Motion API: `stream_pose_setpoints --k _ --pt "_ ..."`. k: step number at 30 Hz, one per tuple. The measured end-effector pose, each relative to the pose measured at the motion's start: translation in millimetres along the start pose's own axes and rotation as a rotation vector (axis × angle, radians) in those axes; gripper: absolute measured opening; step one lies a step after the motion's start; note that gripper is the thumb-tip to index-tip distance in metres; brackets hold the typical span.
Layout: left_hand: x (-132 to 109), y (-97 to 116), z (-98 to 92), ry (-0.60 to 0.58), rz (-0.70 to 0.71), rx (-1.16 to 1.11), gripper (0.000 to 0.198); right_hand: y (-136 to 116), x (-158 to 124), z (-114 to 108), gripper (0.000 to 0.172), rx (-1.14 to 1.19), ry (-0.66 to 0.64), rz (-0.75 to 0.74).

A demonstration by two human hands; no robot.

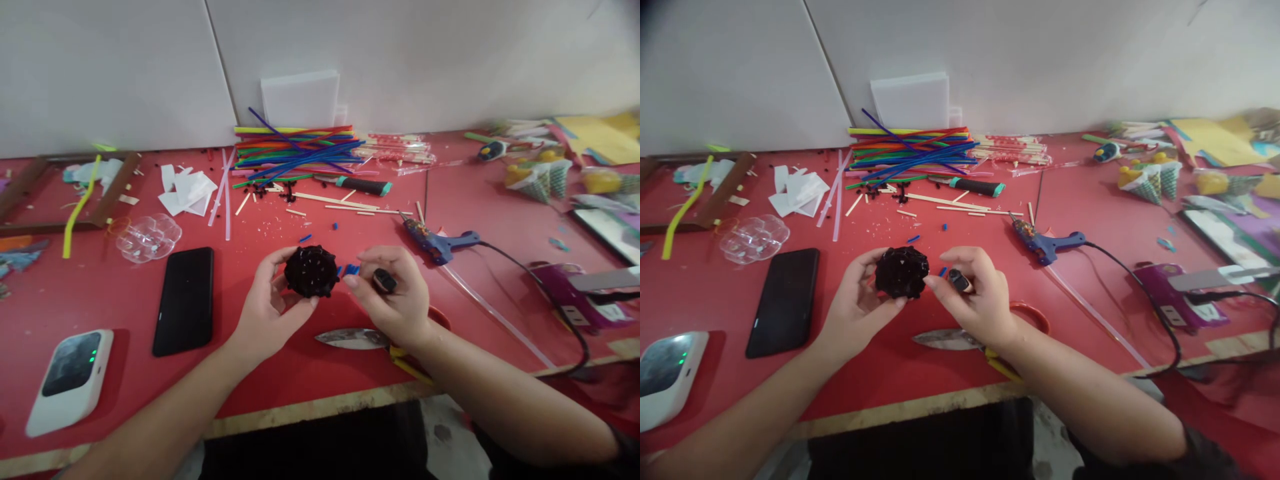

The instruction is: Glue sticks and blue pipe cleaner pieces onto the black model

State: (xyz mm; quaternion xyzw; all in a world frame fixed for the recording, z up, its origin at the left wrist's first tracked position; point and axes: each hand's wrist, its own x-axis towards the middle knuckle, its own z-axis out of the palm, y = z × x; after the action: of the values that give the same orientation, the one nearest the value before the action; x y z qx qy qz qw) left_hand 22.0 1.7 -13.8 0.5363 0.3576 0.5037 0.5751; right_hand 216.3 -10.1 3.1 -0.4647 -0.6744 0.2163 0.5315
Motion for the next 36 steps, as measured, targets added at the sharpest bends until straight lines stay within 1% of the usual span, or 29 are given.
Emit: stream_pose_setpoints --k 1,4,5,9,11,13,16,20,23,26,31,33,35,36 --pt "-0.1 0.3 0.2 -0.002 -0.007 -0.003 0.053 0.5 -0.1 -0.3 0.029 0.010 -0.012 0.004" --pt "-0.8 0.6 0.5 -0.015 -0.023 -0.023 0.053 1.6 0.1 0.6 0.040 0.034 -0.076 -0.001" --pt "-0.9 0.7 0.3 -0.018 -0.033 -0.032 0.054 1.8 0.6 1.3 0.040 0.032 -0.071 0.022" --pt "-0.9 2.9 -2.0 0.004 -0.097 -0.092 0.052 2.4 3.9 3.3 0.017 0.050 0.054 0.211" --pt "-1.1 4.1 -3.3 -0.010 -0.130 -0.144 0.048 2.6 4.8 3.5 0.016 0.098 0.065 0.274" --pt "-1.4 4.3 -4.1 -0.043 -0.160 -0.187 0.044 2.5 4.8 3.3 0.019 0.130 0.034 0.299" --pt "-2.2 2.0 -4.6 -0.087 -0.187 -0.215 0.042 1.9 4.2 2.8 0.020 0.139 -0.008 0.289" --pt "-3.1 -1.6 -5.9 -0.123 -0.189 -0.182 0.040 0.0 4.1 2.1 0.017 0.176 -0.053 0.233" --pt "-3.0 -0.1 -6.2 -0.164 -0.196 -0.183 0.037 -1.5 4.9 1.7 0.015 0.185 -0.072 0.215" --pt "-3.0 2.3 -5.6 -0.196 -0.251 -0.234 0.038 -2.6 5.9 2.1 0.015 0.176 -0.060 0.217" --pt "-5.5 0.0 -6.9 -0.179 -0.359 -0.293 0.039 -3.6 6.5 3.3 0.015 0.155 -0.053 0.233" --pt "-5.4 -0.1 -7.1 -0.202 -0.326 -0.278 0.043 -4.2 6.1 3.0 0.014 0.146 -0.075 0.222" --pt "-3.9 1.5 -6.1 -0.223 -0.257 -0.219 0.048 -4.8 5.1 2.1 0.013 0.149 -0.103 0.198" --pt "-2.9 2.6 -5.1 -0.214 -0.223 -0.180 0.050 -4.8 4.3 1.6 0.012 0.157 -0.114 0.184"
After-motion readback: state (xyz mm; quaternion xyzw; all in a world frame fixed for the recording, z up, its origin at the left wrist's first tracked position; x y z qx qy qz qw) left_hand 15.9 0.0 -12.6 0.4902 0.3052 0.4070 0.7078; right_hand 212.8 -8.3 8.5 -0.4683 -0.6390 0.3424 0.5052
